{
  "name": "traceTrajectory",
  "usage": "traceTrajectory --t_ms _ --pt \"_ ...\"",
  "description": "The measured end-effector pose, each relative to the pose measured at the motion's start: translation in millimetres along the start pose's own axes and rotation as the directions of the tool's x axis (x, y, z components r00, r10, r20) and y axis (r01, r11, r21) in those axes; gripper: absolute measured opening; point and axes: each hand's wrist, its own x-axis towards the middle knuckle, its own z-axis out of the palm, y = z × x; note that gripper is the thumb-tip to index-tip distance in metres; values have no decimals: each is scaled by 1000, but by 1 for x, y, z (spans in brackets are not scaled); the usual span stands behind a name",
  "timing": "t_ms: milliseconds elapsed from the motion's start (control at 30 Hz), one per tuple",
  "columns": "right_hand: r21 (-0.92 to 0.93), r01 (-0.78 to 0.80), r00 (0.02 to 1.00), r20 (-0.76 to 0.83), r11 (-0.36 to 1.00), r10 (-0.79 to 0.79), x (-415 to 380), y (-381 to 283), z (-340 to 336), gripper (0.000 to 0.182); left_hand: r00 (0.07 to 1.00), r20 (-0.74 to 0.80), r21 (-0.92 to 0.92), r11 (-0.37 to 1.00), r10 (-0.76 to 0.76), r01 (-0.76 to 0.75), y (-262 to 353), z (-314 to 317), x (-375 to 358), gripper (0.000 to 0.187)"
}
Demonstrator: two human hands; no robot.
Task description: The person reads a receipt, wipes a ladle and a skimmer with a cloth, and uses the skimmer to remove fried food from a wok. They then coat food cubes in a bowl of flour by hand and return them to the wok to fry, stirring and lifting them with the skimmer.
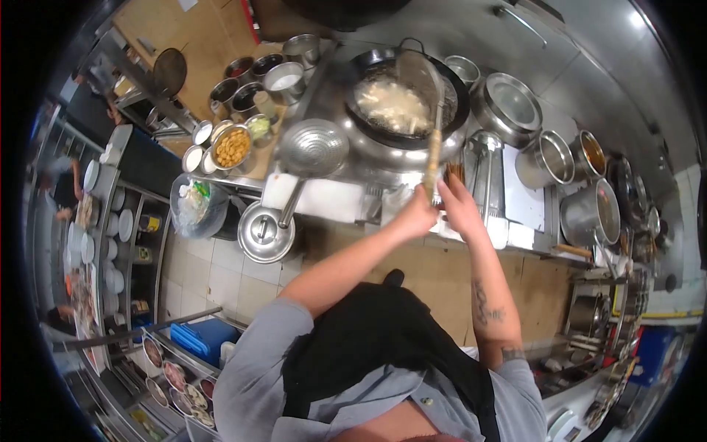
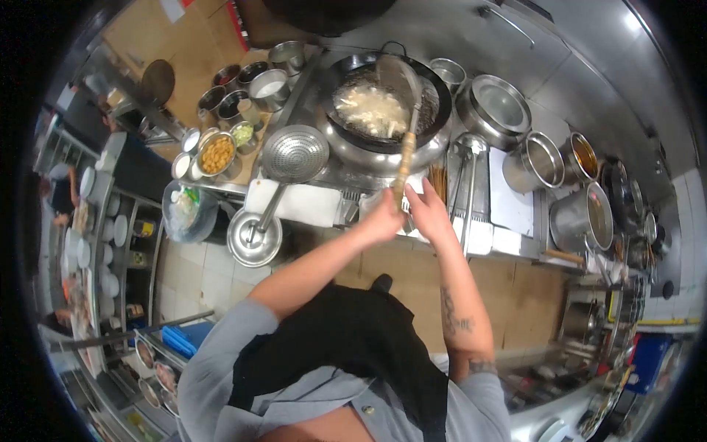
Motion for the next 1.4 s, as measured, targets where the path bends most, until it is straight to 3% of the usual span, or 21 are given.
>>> traceTrajectory --t_ms 67,133,200,267,333,400,467,533,600,667,800,833,933,967,1067,1267,1367,1400 --pt "-236 88 996 0 968 -90 72 38 13 55 923 60 262 886 379 -381 -17 28 -2 84" --pt "184 -128 987 123 975 106 86 24 2 39 955 289 71 994 62 -86 30 -2 -42 81" --pt "205 -200 974 146 958 172 79 -4 -8 34 901 404 -146 984 157 -106 12 -35 -59 69" --pt "174 -237 956 215 956 198 80 -12 -14 32 913 392 -316 948 111 20 -14 -82 -87 55" --pt "240 -317 922 307 918 238 82 -18 -19 30 963 258 -542 813 -80 212 -53 -124 -121 46" --pt "372 -433 865 428 821 263 93 -23 -22 30 972 63 -626 749 -227 216 -105 -157 -152 40" --pt "531 -547 814 516 647 265 99 -29 -15 25 948 -9 -758 621 -320 203 -136 -184 -180 35" --pt "622 -608 784 568 493 249 96 -37 -4 25 909 -104 -783 597 -403 174 -138 -201 -195 31" --pt "521 -466 861 452 715 233 80 -40 4 28 869 -199 -803 584 -454 121 -151 -224 -198 28" --pt "281 -243 939 310 929 151 51 -55 13 29 829 -294 -815 578 -475 42 -183 -249 -187 26" --pt "-12 -3 993 116 1000 4 25 -50 45 40 757 -400 -755 654 -517 47 -185 -279 -152 28" --pt "-165 -13 999 42 986 20 12 -59 54 50 797 -330 -763 640 -506 90 -191 -285 -140 28" --pt "-400 284 941 -57 871 -333 21 -21 64 57 861 -70 -830 508 -504 230 -188 -292 -100 26" --pt "-385 218 962 -73 897 -265 8 -37 70 63 868 19 -851 448 -496 274 -185 -292 -90 25" --pt "-378 217 954 -111 900 -277 -10 -51 76 66 862 181 -894 285 -474 345 -195 -291 -72 23" --pt "-385 334 921 -62 860 -385 -32 -34 69 73 859 194 -915 228 -473 332 -175 -272 -71 20" --pt "-247 262 961 -24 933 -276 -51 -45 67 73 861 188 -922 218 -472 321 -162 -265 -78 17" --pt "-313 326 937 -17 892 -348 -49 -31 64 74 858 178 -919 229 -482 320 -162 -265 -79 16"
